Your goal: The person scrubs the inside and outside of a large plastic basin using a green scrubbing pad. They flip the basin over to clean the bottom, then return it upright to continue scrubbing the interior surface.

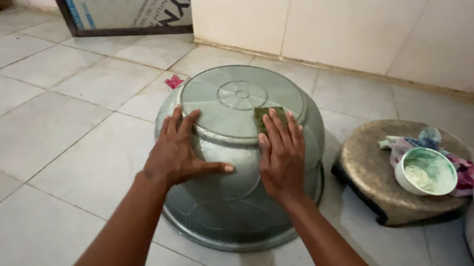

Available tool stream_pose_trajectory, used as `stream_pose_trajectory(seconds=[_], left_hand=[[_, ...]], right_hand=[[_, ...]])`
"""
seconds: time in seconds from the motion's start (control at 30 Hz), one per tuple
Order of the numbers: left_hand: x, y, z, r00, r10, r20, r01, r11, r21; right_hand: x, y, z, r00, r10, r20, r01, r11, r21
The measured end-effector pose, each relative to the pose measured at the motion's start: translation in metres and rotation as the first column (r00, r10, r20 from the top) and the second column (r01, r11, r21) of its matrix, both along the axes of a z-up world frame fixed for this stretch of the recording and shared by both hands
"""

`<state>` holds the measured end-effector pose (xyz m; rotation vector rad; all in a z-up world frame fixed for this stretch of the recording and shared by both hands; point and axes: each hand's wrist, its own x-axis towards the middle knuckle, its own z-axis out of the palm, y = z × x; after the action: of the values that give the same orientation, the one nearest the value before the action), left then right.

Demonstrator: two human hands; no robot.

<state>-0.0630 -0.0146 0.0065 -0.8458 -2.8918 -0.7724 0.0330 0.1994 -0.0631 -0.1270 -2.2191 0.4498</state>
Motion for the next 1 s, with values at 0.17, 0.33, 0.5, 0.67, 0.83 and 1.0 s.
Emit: stream_pose_trajectory(seconds=[0.17, 0.33, 0.5, 0.67, 0.83, 1.0], left_hand=[[0.046, 0.035, 0.012, 0.998, 0.051, -0.047, -0.056, 0.991, -0.121], [0.079, 0.052, -0.009, 0.985, 0.051, -0.165, -0.07, 0.991, -0.111], [0.064, 0.044, -0.028, 0.687, 0.04, -0.725, -0.099, 0.994, -0.04], [0.069, 0.041, -0.018, 0.99, -0.065, -0.123, 0.056, 0.996, -0.071], [0.07, 0.035, -0.004, 0.992, -0.097, -0.079, 0.081, 0.979, -0.189], [0.071, 0.034, -0.017, 0.823, -0.114, -0.557, 0.089, 0.993, -0.073]], right_hand=[[-0.008, 0.061, 0.028, 0.989, 0.093, 0.118, -0.09, 0.995, -0.031], [0.0, 0.042, 0.043, 0.971, -0.186, 0.147, 0.173, 0.98, 0.098], [0.017, -0.039, 0.015, 0.997, 0.049, 0.066, -0.056, 0.992, 0.11], [0.044, -0.003, 0.025, 0.995, -0.086, 0.053, 0.073, 0.975, 0.212], [0.05, -0.02, 0.016, 0.983, -0.151, -0.105, 0.149, 0.988, -0.034], [0.055, -0.06, -0.021, 0.998, 0.055, -0.012, -0.05, 0.964, 0.26]])
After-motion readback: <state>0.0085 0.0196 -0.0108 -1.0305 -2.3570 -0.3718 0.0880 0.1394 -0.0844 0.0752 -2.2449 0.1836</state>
